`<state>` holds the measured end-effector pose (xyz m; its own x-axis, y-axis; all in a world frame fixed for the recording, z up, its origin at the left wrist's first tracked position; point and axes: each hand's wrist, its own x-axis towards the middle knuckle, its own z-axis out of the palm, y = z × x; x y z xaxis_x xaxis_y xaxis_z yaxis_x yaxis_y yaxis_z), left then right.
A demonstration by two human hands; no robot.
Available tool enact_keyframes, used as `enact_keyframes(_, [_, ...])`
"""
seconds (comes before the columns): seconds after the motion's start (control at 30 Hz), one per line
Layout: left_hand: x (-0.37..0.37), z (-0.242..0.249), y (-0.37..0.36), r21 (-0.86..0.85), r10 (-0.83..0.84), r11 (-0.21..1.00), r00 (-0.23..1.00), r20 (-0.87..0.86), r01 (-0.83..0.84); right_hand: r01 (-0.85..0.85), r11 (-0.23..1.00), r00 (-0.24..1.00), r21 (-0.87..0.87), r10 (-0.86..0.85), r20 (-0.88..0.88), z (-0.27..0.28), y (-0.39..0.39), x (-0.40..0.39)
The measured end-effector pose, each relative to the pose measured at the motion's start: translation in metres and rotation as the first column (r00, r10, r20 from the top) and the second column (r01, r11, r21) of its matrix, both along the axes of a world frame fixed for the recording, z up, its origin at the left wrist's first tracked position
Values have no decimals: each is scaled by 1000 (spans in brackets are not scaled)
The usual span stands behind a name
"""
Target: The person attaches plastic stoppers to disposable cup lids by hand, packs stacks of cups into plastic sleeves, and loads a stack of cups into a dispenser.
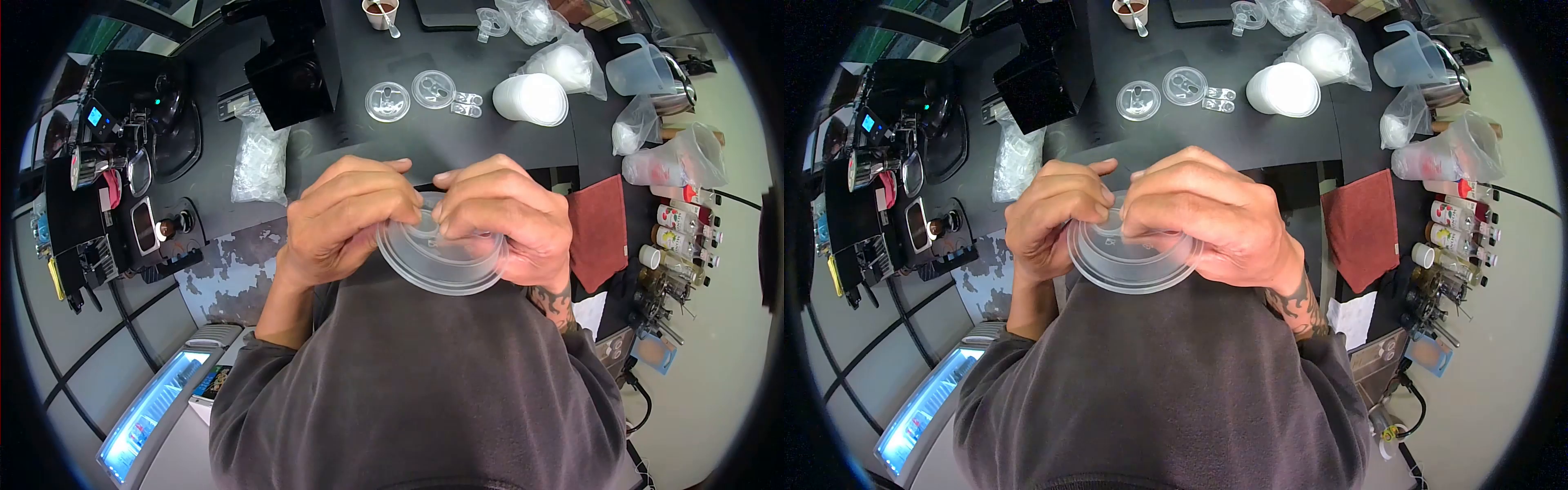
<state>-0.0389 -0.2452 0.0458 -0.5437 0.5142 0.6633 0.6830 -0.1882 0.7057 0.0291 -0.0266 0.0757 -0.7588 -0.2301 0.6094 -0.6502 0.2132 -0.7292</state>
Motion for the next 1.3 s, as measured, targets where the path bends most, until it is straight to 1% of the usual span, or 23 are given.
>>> enact_keyframes(0.13, [1,6,-2,-60,-15,998,1000,-16,14,-17,997,1000,72,17,2,5,4,0])
enact_keyframes(0.2, [3,5,-3,-66,-9,998,1000,3,9,-41,994,999,106,39,17,7,7,-1])
enact_keyframes(0.23, [3,4,-3,-68,-7,998,1000,12,8,-20,994,1000,104,18,14,6,7,0])
enact_keyframes(0.33, [0,10,0,-96,30,995,999,-45,-35,38,994,999,105,-38,3,3,6,-1])
enact_keyframes(0.4, [3,10,4,-61,34,997,998,-49,-37,75,991,997,115,-76,-2,3,3,-1])
enact_keyframes(0.5, [2,7,2,-40,27,999,998,-54,-30,54,998,997,-22,-53,48,-2,-5,1])
enact_keyframes(0.6, [2,8,2,-39,-4,999,999,-43,2,30,998,996,-54,-25,87,0,-4,3])
enact_keyframes(0.7, [2,11,2,-69,-41,997,998,-40,38,-44,999,997,29,42,61,6,3,1])
enact_keyframes(0.8, [1,9,2,-86,-59,995,998,-30,56,-72,993,995,94,65,75,5,9,-1])
enact_keyframes(0.83, [0,8,2,-89,-59,994,998,-27,57,-64,995,995,77,58,82,3,9,-1])
enact_keyframes(0.9, [1,11,2,-85,-3,996,1000,-19,2,-50,998,994,43,46,99,-1,8,2])
enact_keyframes(0.97, [-1,11,2,-59,31,998,1000,-5,-31,-46,995,969,-93,67,236,4,7,5])
enact_keyframes(1.03, [-5,8,-1,-11,33,999,999,13,-33,-76,954,918,-290,180,353,3,11,6])
enact_keyframes(1.07, [-4,10,-2,-7,6,1000,999,44,-5,-100,903,877,-417,278,392,0,16,8])
enact_keyframes(1.13, [0,16,-3,4,-55,998,992,111,55,-136,904,852,-406,315,417,-3,26,8])
enact_keyframes(1.23, [-1,12,1,70,-142,988,983,114,134,-348,865,844,-361,457,281,-7,35,-5])
enact_keyframes(1.27, [-2,12,2,76,-165,984,982,91,158,-304,857,849,-416,442,290,-4,31,-4])
enact_keyframes(1.3, [-3,12,3,81,-187,980,980,70,181,-309,845,842,-436,456,287,-5,30,-4])
